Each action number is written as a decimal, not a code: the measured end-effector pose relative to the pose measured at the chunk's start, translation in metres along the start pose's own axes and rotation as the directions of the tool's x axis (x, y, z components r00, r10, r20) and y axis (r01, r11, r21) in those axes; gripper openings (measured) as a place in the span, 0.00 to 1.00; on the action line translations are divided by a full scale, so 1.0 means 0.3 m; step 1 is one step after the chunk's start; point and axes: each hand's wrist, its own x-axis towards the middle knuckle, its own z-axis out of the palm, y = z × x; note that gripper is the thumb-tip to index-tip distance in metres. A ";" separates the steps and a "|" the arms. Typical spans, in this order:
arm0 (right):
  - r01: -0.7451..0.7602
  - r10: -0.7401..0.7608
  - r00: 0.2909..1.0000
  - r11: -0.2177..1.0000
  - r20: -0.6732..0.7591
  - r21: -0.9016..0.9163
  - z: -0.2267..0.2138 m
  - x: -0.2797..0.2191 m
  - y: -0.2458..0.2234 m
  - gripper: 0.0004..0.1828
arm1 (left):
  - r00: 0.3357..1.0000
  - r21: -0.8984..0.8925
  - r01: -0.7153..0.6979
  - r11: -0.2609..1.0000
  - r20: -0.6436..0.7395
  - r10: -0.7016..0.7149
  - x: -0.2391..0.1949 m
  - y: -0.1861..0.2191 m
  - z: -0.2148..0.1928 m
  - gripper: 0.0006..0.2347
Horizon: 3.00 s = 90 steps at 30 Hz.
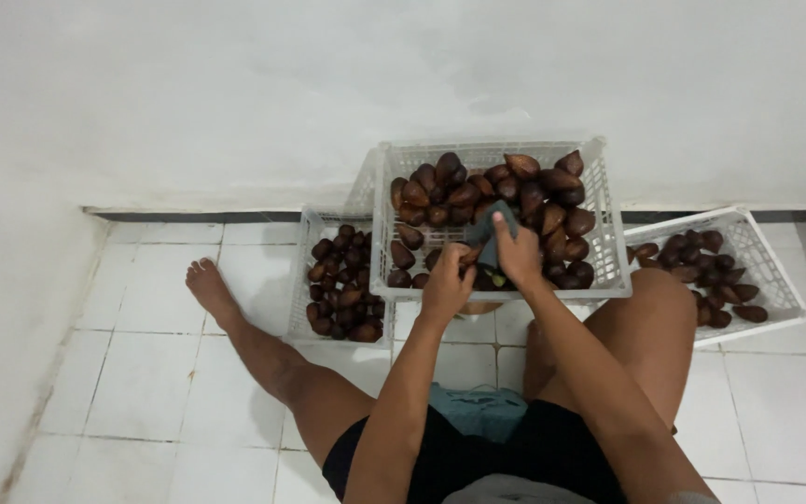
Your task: The person sits on the floor and wipes dark brown fruits with a gray cloth, handling them one at a time from a central white crate. The person repeatedly picks up a fruit, rubs its surface with the cloth, and places it back into the crate.
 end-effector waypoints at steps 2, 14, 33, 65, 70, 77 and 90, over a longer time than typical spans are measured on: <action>0.004 0.000 0.997 0.998 -0.071 0.062 0.013 0.029 0.043 0.37 | 0.999 -0.081 0.053 0.995 0.006 -0.053 0.011 0.024 -0.024 0.12; 0.015 -0.052 0.981 0.982 0.189 0.189 0.039 -0.133 -0.262 0.30 | 0.964 -0.581 0.185 0.793 -0.049 -0.261 0.061 0.131 -0.377 0.16; -0.758 0.485 0.599 0.601 0.638 0.254 0.918 -0.401 -0.388 0.49 | 0.612 -0.378 0.646 0.663 -0.262 -0.746 -0.274 -0.302 -0.993 0.19; -0.781 0.696 0.623 0.537 0.357 0.318 1.451 -0.186 -0.333 0.53 | 0.326 -0.820 0.472 0.325 -0.180 -0.928 -0.573 -0.845 -0.666 0.16; -0.678 0.520 0.727 0.647 0.448 0.348 1.312 -0.315 -0.214 0.52 | 0.281 -0.762 0.530 0.371 -0.254 -0.925 -0.590 -0.770 -0.680 0.15; -0.133 -0.058 0.724 0.966 0.687 0.222 0.993 -0.405 -0.242 0.31 | 0.411 -0.797 0.480 0.367 -0.166 -0.896 -0.415 -0.418 -0.753 0.23; 0.384 -0.547 0.670 0.834 0.502 0.396 0.092 -0.248 -0.470 0.34 | 0.867 -0.539 0.414 0.733 -0.011 -0.498 -0.065 0.121 -0.565 0.19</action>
